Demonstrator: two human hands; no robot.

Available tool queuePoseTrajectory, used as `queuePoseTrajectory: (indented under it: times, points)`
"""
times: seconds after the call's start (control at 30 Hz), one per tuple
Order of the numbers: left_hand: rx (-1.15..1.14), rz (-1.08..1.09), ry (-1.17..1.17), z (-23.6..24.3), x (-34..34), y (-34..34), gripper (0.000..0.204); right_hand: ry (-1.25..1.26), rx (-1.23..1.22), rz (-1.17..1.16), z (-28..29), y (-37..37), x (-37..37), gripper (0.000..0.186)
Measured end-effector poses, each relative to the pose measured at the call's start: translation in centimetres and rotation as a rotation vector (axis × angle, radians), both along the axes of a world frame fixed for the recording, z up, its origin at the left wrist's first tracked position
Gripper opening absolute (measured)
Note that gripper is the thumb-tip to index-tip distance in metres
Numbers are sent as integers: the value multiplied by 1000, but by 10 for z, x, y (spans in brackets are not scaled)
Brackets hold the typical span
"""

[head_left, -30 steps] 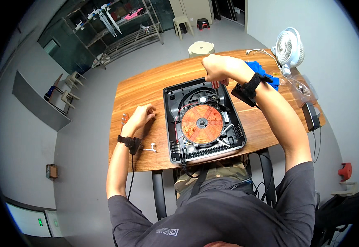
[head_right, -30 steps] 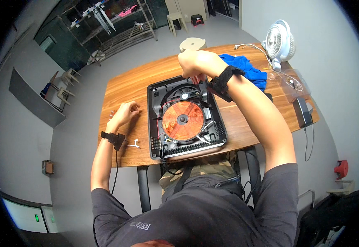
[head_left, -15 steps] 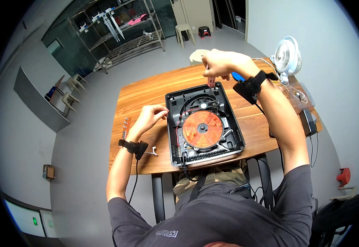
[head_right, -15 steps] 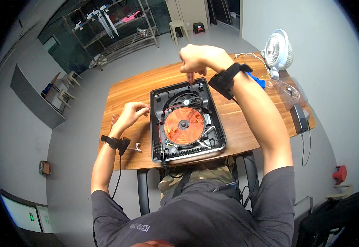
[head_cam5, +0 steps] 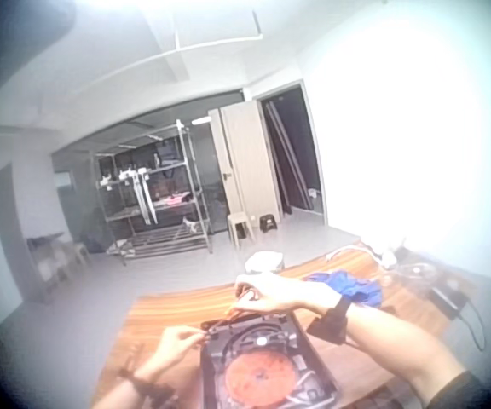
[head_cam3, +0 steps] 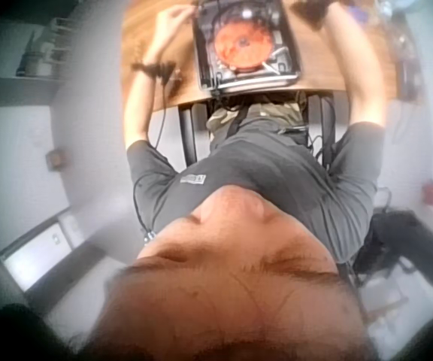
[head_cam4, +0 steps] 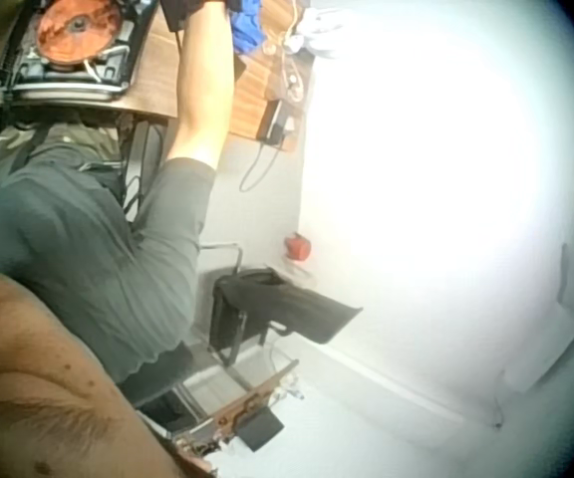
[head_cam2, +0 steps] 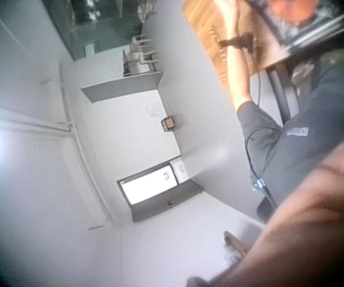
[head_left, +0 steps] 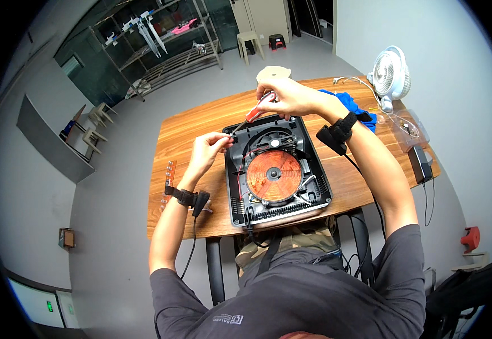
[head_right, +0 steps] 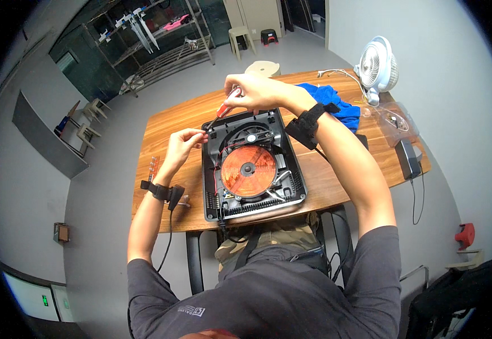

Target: The person uses a screwdriver to remove screws from a disassembled electronic device with a copper coil, then places a circuit board into the device and secures it with screws. The person handles the device, screws, and circuit board on a wooden table.

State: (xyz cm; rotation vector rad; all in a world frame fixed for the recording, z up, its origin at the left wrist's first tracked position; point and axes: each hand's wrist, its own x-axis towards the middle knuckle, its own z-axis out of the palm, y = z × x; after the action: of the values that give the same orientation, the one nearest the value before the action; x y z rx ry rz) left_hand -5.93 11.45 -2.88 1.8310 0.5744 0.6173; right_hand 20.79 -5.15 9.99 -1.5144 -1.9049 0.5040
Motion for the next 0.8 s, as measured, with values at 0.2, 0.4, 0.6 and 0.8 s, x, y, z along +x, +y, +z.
queuePoseTrajectory:
  times: [0.2,0.4,0.6,0.8]
  points:
    - [-167,6,-100,-2,9,-6,22,158,-34,-7,-13,-1,5,33]
    - [-321,-17,-177,-1,8,-4,26,234,-41,-18,-14,-5,10,37]
    - [-346,-43,-231,0,9,-5,27,223,-33,-16,-16,-4,11,34]
    - [-393,-34,-241,0,9,-5,27,242,-29,-1,-20,-4,10,37]
